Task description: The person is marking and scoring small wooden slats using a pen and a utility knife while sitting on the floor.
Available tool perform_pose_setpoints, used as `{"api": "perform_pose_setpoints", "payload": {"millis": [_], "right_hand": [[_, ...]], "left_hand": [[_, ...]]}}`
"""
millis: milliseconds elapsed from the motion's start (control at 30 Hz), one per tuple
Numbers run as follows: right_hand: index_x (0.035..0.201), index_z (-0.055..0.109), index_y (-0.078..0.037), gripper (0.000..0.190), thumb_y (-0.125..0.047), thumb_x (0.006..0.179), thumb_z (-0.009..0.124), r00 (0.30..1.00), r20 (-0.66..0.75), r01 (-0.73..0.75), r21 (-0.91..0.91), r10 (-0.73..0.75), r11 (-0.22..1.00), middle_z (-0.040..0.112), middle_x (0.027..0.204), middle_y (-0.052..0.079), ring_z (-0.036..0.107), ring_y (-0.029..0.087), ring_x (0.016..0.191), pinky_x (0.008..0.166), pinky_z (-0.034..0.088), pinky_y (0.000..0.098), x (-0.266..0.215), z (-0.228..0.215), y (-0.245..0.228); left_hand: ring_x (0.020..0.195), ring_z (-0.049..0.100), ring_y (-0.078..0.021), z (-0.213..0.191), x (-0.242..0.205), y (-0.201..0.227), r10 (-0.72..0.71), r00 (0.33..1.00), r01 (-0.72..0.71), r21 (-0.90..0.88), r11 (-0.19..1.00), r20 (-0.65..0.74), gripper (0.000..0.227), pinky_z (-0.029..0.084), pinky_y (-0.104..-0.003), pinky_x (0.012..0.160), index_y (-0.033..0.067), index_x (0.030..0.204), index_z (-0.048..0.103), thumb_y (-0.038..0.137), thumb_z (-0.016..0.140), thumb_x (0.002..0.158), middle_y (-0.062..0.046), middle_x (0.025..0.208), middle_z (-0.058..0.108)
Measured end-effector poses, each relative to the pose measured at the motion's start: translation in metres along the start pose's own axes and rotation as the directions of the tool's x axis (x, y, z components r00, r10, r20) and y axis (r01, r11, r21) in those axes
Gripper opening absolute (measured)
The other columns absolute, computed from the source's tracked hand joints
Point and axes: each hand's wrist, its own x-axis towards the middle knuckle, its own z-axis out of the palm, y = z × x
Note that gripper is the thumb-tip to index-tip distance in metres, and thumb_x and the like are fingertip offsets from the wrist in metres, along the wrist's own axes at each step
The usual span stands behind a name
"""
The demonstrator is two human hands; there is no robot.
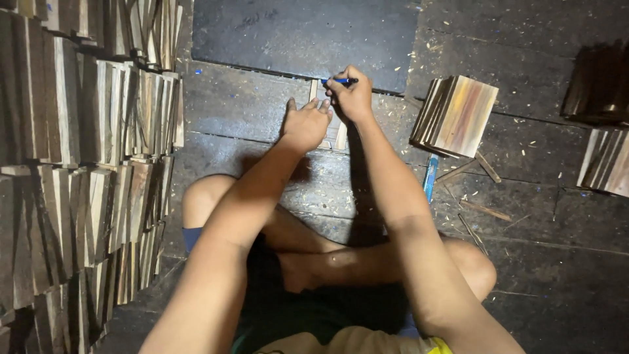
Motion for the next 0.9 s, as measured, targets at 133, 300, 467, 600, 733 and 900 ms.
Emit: {"api": "perform_pose_setpoints", "payload": {"millis": [133, 300, 467, 600, 733, 900], "right_hand": [[0.075, 0.047, -0.015, 0.037, -0.002, 0.09, 0.079, 0.999, -0.033, 0.036, -0.023, -0.036, 0.999, 0.069, 0.072, -0.001, 0.072, 0.011, 0.07, 0.064, 0.054, 0.0274, -0.011, 0.009, 0.011], [0.072, 0.06, -0.008, 0.027, -0.007, 0.087, 0.083, 0.841, -0.084, 0.497, -0.269, -0.534, 0.825, 0.067, 0.067, 0.014, 0.068, 0.036, 0.062, 0.057, 0.053, 0.0371, -0.016, 0.018, 0.031], [0.075, 0.061, -0.006, 0.026, -0.007, 0.086, 0.084, 0.864, 0.032, 0.493, -0.251, -0.502, 0.833, 0.071, 0.076, 0.017, 0.071, 0.04, 0.073, 0.063, 0.054, 0.0417, -0.002, 0.005, 0.035], [0.077, 0.058, -0.002, 0.028, -0.003, 0.083, 0.085, 0.943, 0.066, 0.332, -0.139, -0.326, 0.933, 0.078, 0.088, 0.019, 0.076, 0.039, 0.09, 0.072, 0.056, 0.0405, -0.005, 0.0, 0.01], [0.076, 0.057, 0.0, 0.029, -0.004, 0.083, 0.085, 0.958, 0.091, 0.281, -0.109, -0.272, 0.954, 0.077, 0.088, 0.021, 0.075, 0.039, 0.093, 0.073, 0.055, 0.0402, -0.002, -0.007, 0.001], [0.077, 0.057, -0.003, 0.028, -0.004, 0.081, 0.085, 0.961, 0.224, 0.193, -0.13, -0.16, 0.973, 0.077, 0.087, 0.018, 0.076, 0.037, 0.091, 0.077, 0.054, 0.0408, 0.011, -0.017, -0.009]], "left_hand": [[0.156, 0.024, -0.0233, 0.02, 0.017, -0.003, -0.001, 1.0, 0.001, -0.015, 1.0, -0.019, 0.054, 0.018, -0.073, 0.117, 0.0131, 0.156, 0.039, 0.006, 0.032, 0.103, -0.003, 0.168, 0.028], [0.149, 0.043, -0.0267, 0.055, 0.047, -0.011, 0.009, 0.986, -0.01, -0.001, 1.0, -0.166, 0.034, 0.021, -0.077, 0.11, 0.0124, 0.134, 0.068, 0.013, 0.063, 0.1, -0.004, 0.151, 0.059], [0.147, 0.045, -0.0278, 0.036, 0.03, -0.002, 0.01, 0.982, -0.009, 0.008, 1.0, -0.191, 0.034, 0.022, -0.077, 0.108, 0.012, 0.134, 0.067, 0.01, 0.054, 0.102, -0.005, 0.152, 0.058], [0.144, 0.047, -0.0305, 0.027, 0.016, 0.002, 0.015, 0.974, -0.008, 0.03, 1.0, -0.227, 0.036, 0.022, -0.077, 0.108, 0.012, 0.135, 0.067, 0.01, 0.048, 0.105, -0.008, 0.153, 0.057], [0.143, 0.047, -0.0309, 0.027, 0.017, 0.004, 0.01, 0.973, 0.0, 0.043, 0.999, -0.232, 0.038, 0.021, -0.078, 0.107, 0.0114, 0.136, 0.066, 0.007, 0.042, 0.107, -0.008, 0.152, 0.058], [0.142, 0.049, -0.0312, 0.026, 0.019, 0.008, -0.013, 0.973, 0.023, 0.04, 0.999, -0.23, 0.037, 0.019, -0.079, 0.106, 0.0114, 0.134, 0.067, 0.011, 0.041, 0.108, -0.009, 0.151, 0.058]]}}
